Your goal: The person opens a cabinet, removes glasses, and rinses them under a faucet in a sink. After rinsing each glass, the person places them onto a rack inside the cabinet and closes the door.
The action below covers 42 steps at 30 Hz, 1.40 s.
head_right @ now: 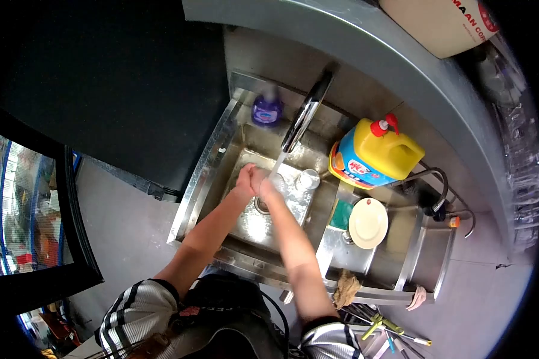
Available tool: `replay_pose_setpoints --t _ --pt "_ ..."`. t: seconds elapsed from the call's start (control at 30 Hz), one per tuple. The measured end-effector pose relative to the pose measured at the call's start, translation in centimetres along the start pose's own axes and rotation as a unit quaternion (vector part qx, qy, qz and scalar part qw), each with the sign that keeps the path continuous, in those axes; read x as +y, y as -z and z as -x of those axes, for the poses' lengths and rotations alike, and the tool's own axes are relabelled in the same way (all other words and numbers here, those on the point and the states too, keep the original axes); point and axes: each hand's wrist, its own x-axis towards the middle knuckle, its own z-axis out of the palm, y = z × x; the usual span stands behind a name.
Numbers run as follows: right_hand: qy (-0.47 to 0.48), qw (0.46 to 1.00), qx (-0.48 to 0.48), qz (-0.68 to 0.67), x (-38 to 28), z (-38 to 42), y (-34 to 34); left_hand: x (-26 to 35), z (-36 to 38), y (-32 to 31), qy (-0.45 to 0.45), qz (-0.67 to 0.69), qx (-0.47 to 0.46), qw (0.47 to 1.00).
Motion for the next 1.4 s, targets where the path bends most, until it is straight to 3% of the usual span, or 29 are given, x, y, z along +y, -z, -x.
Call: replay_pose_setpoints --t 0.03,0.17,0.2,0.27,0.3,0.33,0.4,0.43,0.47,0.5,0.53,0.57,0.67,0.77,0.8,0.83,0.87,0.9,0.93,0.97,1.0,1.03,1.1,1.13,1.2,1.23,1.37,1.4 --pt "0.069 0.994 -0.012 0.083 -1.2 1.4 1.9 0.2 -0.3 0.4 0.011 -0.015 0.007 1.0" --pt "0.091 0.986 -0.077 0.115 -1.6 1.9 3.0 -1.8 -5.4 4.1 0.022 0.004 0.019 1.0" --pt "0.02 0.999 -0.034 0.005 -0.5 1.3 1.5 -2.2 -6.8 4.7 0.009 -0.008 0.043 0.999" --pt "-0.118 0.97 0.053 -0.207 1.0 0.1 -1.5 -1.9 -3.6 2.8 -0.007 -0.014 0.016 1.0" --pt "-0.193 0.899 0.029 -0.391 1.0 -0.9 -2.3 -1.6 -2.0 1.6 -0.019 -0.023 -0.004 1.0" --pt "-0.277 0.787 0.036 -0.549 0.8 -1.7 -2.9 -1.4 -1.7 1.5 -0.009 0.01 -0.065 0.998" --pt "-0.231 0.715 0.062 -0.657 1.5 -1.9 -3.5 -1.4 -1.0 2.3 0.017 0.071 -0.181 0.981" --pt "-0.209 0.671 0.077 -0.707 1.5 -1.1 -3.6 -1.3 -1.9 3.2 0.003 0.093 -0.284 0.954" --pt "-0.087 0.841 0.097 -0.526 1.8 -0.1 -3.3 -1.4 -2.9 3.7 -0.002 0.041 -0.194 0.98" --pt "0.045 0.946 0.109 -0.302 1.0 1.3 -1.5 -1.0 -3.0 3.1 -0.01 -0.011 -0.105 0.994" --pt "0.172 0.977 0.112 -0.054 -0.5 2.9 0.9 -0.6 -3.2 2.7 -0.018 -0.063 -0.014 0.998" --pt "0.143 0.987 0.033 0.065 -3.4 4.9 4.5 -0.9 -5.5 4.0 0.017 -0.07 0.027 0.997" --pt "0.19 0.973 0.08 0.102 -2.4 5.0 3.7 -0.9 -0.8 2.2 -0.021 -0.026 0.042 0.999" --pt "0.01 0.995 0.035 -0.092 0.2 2.1 -0.2 -1.0 -3.2 3.1 0.02 0.021 -0.035 0.999" --pt "-0.04 0.943 -0.002 -0.33 0.4 2.0 0.3 -0.9 -1.6 2.3 -0.002 0.028 -0.082 0.996" --pt "-0.089 0.83 -0.037 -0.549 0.2 2.0 0.8 -0.4 1.7 0.7 -0.025 0.032 -0.128 0.991" --pt "-0.131 0.663 -0.069 -0.734 0.1 1.9 1.2 0.1 3.7 -0.2 -0.048 0.035 -0.175 0.983" --pt "-0.063 0.588 -0.068 -0.804 -0.1 1.8 0.4 0.7 3.0 -0.5 -0.023 0.048 -0.173 0.983" --pt "-0.108 0.61 -0.031 -0.784 -1.1 2.6 1.6 0.6 1.9 -0.7 -0.002 0.085 -0.369 0.925" --pt "-0.153 0.629 0.006 -0.762 -3.2 4.4 4.1 0.2 0.6 -0.7 0.02 0.118 -0.548 0.828" --pt "-0.198 0.644 0.042 -0.737 -4.2 5.6 5.5 0.4 1.0 -0.6 0.043 0.12 -0.574 0.808" --pt "-0.102 0.773 0.019 -0.626 -2.6 6.4 5.8 0.8 2.4 -1.2 0.067 0.121 -0.6 0.788" --pt "0.017 0.847 0.212 -0.487 -2.5 8.4 5.3 1.3 5.9 -1.4 0.114 0.067 -0.366 0.921" --pt "0.075 0.862 0.302 -0.399 -3.1 9.7 5.9 0.3 5.8 -1.2 0.073 0.07 -0.312 0.945" --pt "0.126 0.912 0.357 -0.158 -4.8 11.8 7.8 -2.1 4.7 -1.0 -0.013 0.073 -0.202 0.976" --pt "0.151 0.914 0.375 -0.034 -5.2 12.2 8.4 -3.1 3.7 -0.2 -0.081 0.009 -0.349 0.934" --pt "0.01 0.963 0.219 -0.155 -5.2 11.1 9.7 -5.7 3.1 0.1 0.109 0.158 -0.407 0.893" --pt "0.004 0.965 0.226 -0.134 -4.9 11.0 9.7 -5.9 3.0 0.4 0.092 0.114 -0.365 0.919"
